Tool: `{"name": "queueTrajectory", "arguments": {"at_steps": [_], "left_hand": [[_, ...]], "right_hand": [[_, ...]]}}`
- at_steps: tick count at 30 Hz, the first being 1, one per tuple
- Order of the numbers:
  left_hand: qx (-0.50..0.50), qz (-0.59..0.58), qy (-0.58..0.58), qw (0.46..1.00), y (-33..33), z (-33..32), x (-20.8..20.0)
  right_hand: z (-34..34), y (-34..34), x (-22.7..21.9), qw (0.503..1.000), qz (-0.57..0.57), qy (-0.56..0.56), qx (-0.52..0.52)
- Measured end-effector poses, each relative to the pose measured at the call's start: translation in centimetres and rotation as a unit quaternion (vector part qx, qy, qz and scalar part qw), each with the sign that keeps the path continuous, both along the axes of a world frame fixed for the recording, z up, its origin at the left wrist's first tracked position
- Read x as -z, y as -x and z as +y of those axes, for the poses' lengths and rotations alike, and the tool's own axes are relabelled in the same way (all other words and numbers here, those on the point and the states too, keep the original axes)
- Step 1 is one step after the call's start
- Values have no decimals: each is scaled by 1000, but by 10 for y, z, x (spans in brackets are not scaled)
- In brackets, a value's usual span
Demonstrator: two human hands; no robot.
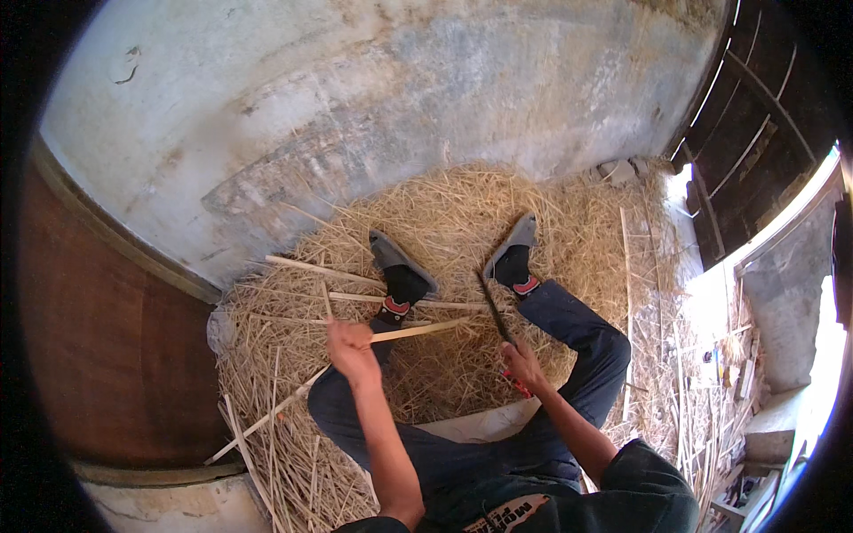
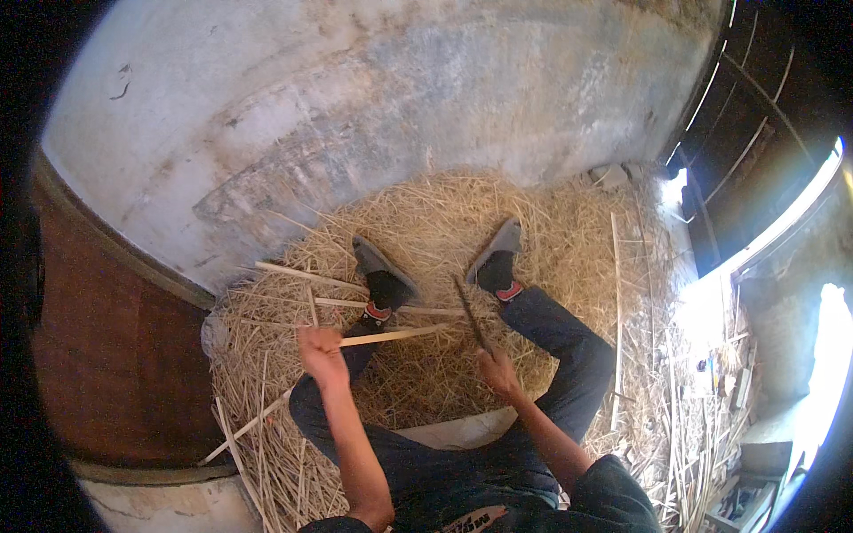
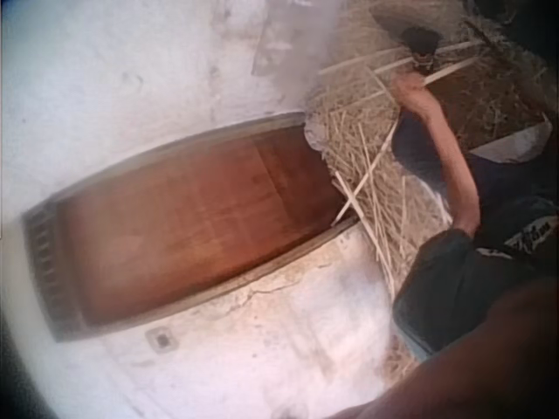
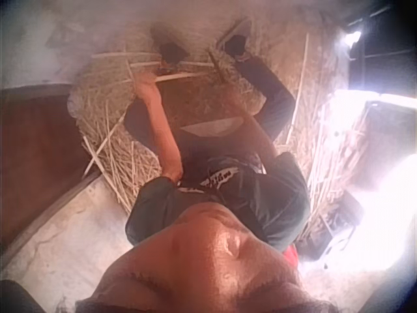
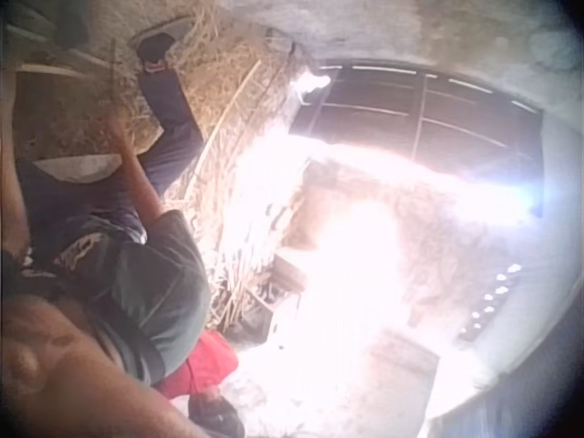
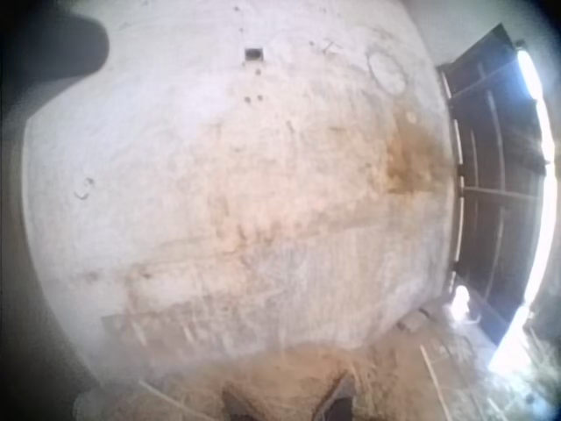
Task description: The person sits on a straw-covered floor and uses a red utility knife to shave and smooth a long, thin bamboo stick. They rotate the stick and scrape along its length to remove the outer layer, then switch to a larger knife to continue refining the surface.
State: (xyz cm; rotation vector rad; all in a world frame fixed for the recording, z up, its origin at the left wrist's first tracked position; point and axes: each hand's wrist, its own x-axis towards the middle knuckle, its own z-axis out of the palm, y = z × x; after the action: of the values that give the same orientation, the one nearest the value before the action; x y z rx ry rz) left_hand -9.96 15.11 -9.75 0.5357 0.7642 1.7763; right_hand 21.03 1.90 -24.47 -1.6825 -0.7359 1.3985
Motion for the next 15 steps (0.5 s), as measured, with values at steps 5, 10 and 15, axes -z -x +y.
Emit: {"name": "queueTrajectory", "arguments": {"at_steps": [5, 10, 15], "left_hand": [[-31, -69, -80, 994, 26, -32, -76], [10, -132, -181, 975, 49, -52, -84], [37, -140, -231, 962, 64, -63, -76]], "right_hand": [[1, -6, -46, 988, -43, -136, 64], [33, 15, -114, 955, -17, -223, 193], [55, 13, -147, 916, 68, -302, 255]]}}
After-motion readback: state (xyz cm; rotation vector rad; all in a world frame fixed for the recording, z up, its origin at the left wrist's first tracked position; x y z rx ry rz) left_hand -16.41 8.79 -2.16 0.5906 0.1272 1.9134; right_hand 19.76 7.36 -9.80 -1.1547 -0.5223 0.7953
